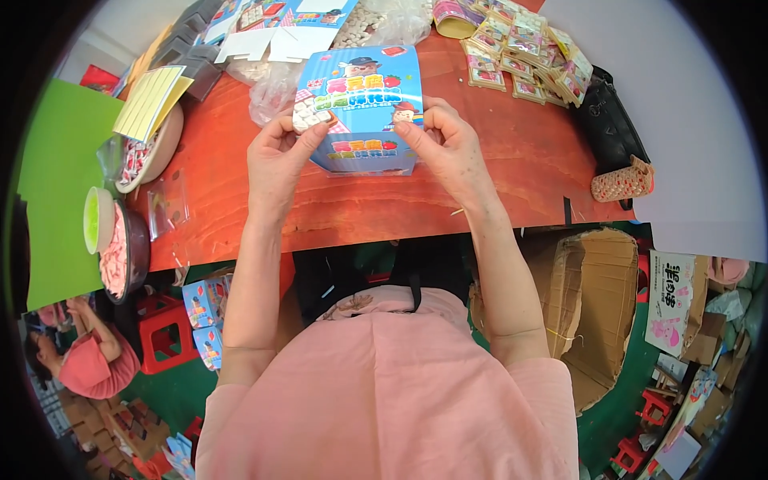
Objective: Fold small toy boxes, fill them with packets of toy components, and place the finished boxes into a larger shipping container.
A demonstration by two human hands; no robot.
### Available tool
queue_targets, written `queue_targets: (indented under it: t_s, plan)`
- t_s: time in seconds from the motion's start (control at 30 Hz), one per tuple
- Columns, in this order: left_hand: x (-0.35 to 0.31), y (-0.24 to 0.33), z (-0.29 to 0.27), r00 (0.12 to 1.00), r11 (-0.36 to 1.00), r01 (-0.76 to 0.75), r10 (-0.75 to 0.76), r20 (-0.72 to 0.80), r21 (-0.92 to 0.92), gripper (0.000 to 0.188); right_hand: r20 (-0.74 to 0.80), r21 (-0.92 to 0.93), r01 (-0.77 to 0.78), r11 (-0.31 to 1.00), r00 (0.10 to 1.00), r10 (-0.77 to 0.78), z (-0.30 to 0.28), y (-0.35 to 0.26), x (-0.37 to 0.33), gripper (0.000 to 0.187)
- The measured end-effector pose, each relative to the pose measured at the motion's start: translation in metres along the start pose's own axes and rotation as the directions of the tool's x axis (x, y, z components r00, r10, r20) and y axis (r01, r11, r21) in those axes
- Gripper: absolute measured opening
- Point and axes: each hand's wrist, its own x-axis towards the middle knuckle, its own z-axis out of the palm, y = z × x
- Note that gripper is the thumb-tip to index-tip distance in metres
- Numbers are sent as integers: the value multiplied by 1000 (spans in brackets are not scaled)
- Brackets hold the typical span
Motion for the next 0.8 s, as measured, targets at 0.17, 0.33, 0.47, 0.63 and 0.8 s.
queue_targets:
  t_s: [0.17, 0.33, 0.47, 0.63, 0.8]
  plan:
    - [-2, -12, 6, 991, 990, -64, 48, -123, -130, 13, 8, -12, 18, 1000, 1000, -18, 1, 3, -1, 25]
    - [-1, -22, 7, 977, 981, -186, 179, -116, -55, 14, -36, 23, 80, 997, 996, -79, 3, 12, -1, 23]
    - [-7, -24, 9, 955, 948, -273, 287, -73, 166, 31, -58, 5, 91, 996, 994, -91, 4, 23, -1, 23]
    - [-11, -39, -2, 909, 723, -386, 405, 101, 573, 81, -49, 6, 113, 994, 992, -113, 2, 23, -1, 22]
    - [-11, -57, -4, 883, 683, -425, 458, 104, 595, 84, -33, 54, 119, 991, 993, -117, 4, 23, -3, 19]
